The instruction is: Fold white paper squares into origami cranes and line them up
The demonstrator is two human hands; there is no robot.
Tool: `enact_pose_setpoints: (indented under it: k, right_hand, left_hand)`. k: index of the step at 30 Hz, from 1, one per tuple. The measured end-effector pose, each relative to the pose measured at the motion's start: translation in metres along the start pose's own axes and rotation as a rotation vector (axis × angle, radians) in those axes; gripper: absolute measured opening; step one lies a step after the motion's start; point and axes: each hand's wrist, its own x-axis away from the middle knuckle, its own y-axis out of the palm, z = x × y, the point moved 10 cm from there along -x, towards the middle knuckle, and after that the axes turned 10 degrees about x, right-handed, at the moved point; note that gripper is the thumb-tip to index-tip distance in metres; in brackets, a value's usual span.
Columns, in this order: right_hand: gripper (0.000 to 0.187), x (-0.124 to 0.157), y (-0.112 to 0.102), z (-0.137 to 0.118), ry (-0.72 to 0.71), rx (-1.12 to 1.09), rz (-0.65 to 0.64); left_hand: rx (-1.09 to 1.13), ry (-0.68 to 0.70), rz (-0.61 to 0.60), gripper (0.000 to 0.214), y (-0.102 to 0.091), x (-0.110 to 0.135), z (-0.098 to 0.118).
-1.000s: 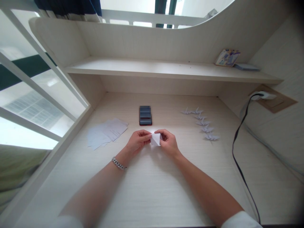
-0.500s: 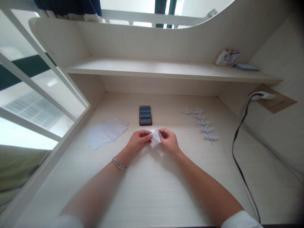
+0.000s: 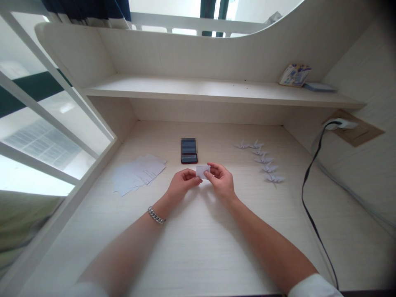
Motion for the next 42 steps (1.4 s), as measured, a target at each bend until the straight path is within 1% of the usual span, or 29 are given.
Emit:
enact_pose_setpoints:
  k: [3, 6, 8, 10, 13, 16, 20, 28, 34, 38, 42]
  right_hand:
    - [0.036, 0.001, 0.002, -0.003, -0.01, 0.046, -0.039]
    - [0.032, 0.004, 0.007, -0.005, -0.021, 0.084, -0.088]
    - [0.031, 0.004, 0.011, -0.004, -0.023, 0.068, -0.106]
    - [0.032, 0.004, 0.01, -0.002, -0.025, 0.053, -0.093]
    - [0.032, 0.003, 0.005, -0.002, -0.033, 0.077, -0.034]
    - [0.032, 0.004, 0.002, -0.003, -0.03, 0.107, -0.014]
    - [0.03, 0.004, 0.001, -0.005, -0.045, 0.13, 0.0]
    - [0.03, 0.005, 0.002, -0.004, -0.073, 0.167, -0.006]
    - [0.028, 0.006, 0.003, -0.005, -0.082, 0.192, -0.014]
    - [0.028, 0.006, 0.003, -0.004, -0.062, 0.179, -0.014]
    - [0.029, 0.006, 0.002, 0.0, -0.012, 0.142, 0.001]
  left_hand:
    - [-0.074, 0.068, -0.02, 0.03, 0.004, 0.001, 0.007]
    - [-0.113, 0.135, 0.019, 0.03, 0.001, 0.002, 0.015]
    - [-0.141, 0.147, 0.052, 0.029, -0.003, 0.002, 0.017]
    - [-0.167, 0.137, 0.075, 0.029, -0.006, 0.002, 0.015]
    - [-0.195, 0.137, 0.087, 0.029, -0.007, 0.002, 0.015]
    - [-0.212, 0.174, 0.091, 0.035, -0.005, 0.004, 0.017]
    - [-0.309, 0.231, 0.11, 0.043, -0.004, 0.007, 0.022]
    - [-0.415, 0.256, 0.135, 0.039, -0.006, 0.009, 0.024]
    - [-0.438, 0.28, 0.133, 0.036, -0.004, 0.009, 0.027]
    - [-0.449, 0.284, 0.134, 0.035, -0.003, 0.009, 0.027]
    - [-0.437, 0.283, 0.127, 0.036, -0.003, 0.008, 0.026]
